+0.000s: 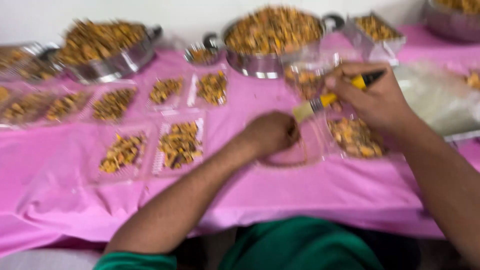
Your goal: Bagging and portioning dried herbs into small plastic containers and bags
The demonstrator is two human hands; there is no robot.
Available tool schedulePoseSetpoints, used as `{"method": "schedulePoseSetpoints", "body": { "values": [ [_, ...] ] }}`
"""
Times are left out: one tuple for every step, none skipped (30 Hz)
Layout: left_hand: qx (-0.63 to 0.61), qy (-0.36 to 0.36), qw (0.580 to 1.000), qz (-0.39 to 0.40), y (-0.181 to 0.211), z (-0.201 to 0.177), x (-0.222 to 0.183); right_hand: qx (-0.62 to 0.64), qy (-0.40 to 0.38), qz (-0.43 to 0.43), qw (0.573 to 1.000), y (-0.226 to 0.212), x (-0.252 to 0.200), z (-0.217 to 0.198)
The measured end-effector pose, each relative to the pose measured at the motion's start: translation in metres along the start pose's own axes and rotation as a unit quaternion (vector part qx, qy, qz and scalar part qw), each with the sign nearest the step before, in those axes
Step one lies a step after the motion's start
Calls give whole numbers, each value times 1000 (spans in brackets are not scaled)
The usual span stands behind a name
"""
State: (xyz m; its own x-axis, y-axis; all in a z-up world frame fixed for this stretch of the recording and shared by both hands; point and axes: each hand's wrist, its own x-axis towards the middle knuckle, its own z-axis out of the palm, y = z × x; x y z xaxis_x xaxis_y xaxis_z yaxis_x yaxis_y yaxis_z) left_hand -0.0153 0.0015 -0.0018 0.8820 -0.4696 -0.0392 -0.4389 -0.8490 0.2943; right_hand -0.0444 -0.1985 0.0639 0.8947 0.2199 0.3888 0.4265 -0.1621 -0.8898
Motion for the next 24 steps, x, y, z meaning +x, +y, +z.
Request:
{"method": "schedulePoseSetpoints", "body": {
  "values": [
    [13, 9, 1000, -6, 3, -8, 0, -16, -24, -30, 999, 2, 5, -2],
    [25, 18, 999, -11, 5, -17, 0, -31, -48, -59, 997, 3, 11, -4],
    [28, 29, 999, -4, 9, -26, -1, -39, -44, -69, 996, 2, 14, -7],
    [12, 10, 1000, -16, 12, -34, -4, -26, -26, -61, 997, 0, 16, -9],
    [-19, -26, 999, -36, 17, -27, -16, -9, -18, -30, 999, 4, 7, -7],
    [-32, -32, 998, -37, 14, -18, -12, -14, -24, -18, 999, 7, 6, -9],
    [-6, -8, 1000, -14, 9, -15, -7, -26, -41, -86, 995, 8, 9, -10],
    [21, 17, 1000, 10, 4, -13, -2, -37, -58, -155, 986, 8, 13, -10],
    [21, 20, 1000, 5, 5, -17, -3, -35, -63, -157, 985, 11, 16, -12],
    [21, 16, 1000, -3, 7, -20, -4, -58, -64, -174, 981, 14, 18, -15],
    [20, 4, 1000, -9, 11, -20, -7, -80, -63, -183, 978, 19, 16, -18],
    [18, 0, 1000, -12, 10, -19, -9, -78, -65, -179, 979, 20, 16, -15],
    [18, 14, 1000, -6, 10, -20, -9, -53, -75, -181, 979, 20, 17, -14],
    [19, 28, 999, -1, 10, -22, -9, -29, -85, -184, 979, 19, 18, -13],
    [20, 31, 999, 4, 9, -23, -11, -32, -83, -186, 978, 18, 16, -13],
    [15, 34, 999, 6, 9, -24, -13, -51, -70, -195, 977, 15, 14, -12],
    [10, 40, 999, 7, 8, -26, -14, -71, -59, -206, 974, 13, 14, -12],
    [11, 44, 999, 11, 7, -34, -15, -76, -57, -209, 973, 15, 19, -14],
    [-26, 46, 999, 0, 9, -38, -19, -55, -54, -230, 970, 19, 19, -17],
    [-63, 46, 997, -12, 10, -40, -22, -33, -51, -250, 966, 24, 19, -20],
    [-68, 43, 997, -11, 9, -42, -24, -35, -52, -244, 968, 25, 19, -20],
    [-208, 53, 977, 16, 9, -43, -26, -4, -23, -237, 971, 27, 19, -21],
    [-343, 64, 937, 39, 7, -46, -29, 29, 6, -232, 972, 28, 21, -19],
    [-346, 61, 936, 36, 6, -43, -25, 30, 4, -227, 973, 29, 20, -19]
  ]
}}
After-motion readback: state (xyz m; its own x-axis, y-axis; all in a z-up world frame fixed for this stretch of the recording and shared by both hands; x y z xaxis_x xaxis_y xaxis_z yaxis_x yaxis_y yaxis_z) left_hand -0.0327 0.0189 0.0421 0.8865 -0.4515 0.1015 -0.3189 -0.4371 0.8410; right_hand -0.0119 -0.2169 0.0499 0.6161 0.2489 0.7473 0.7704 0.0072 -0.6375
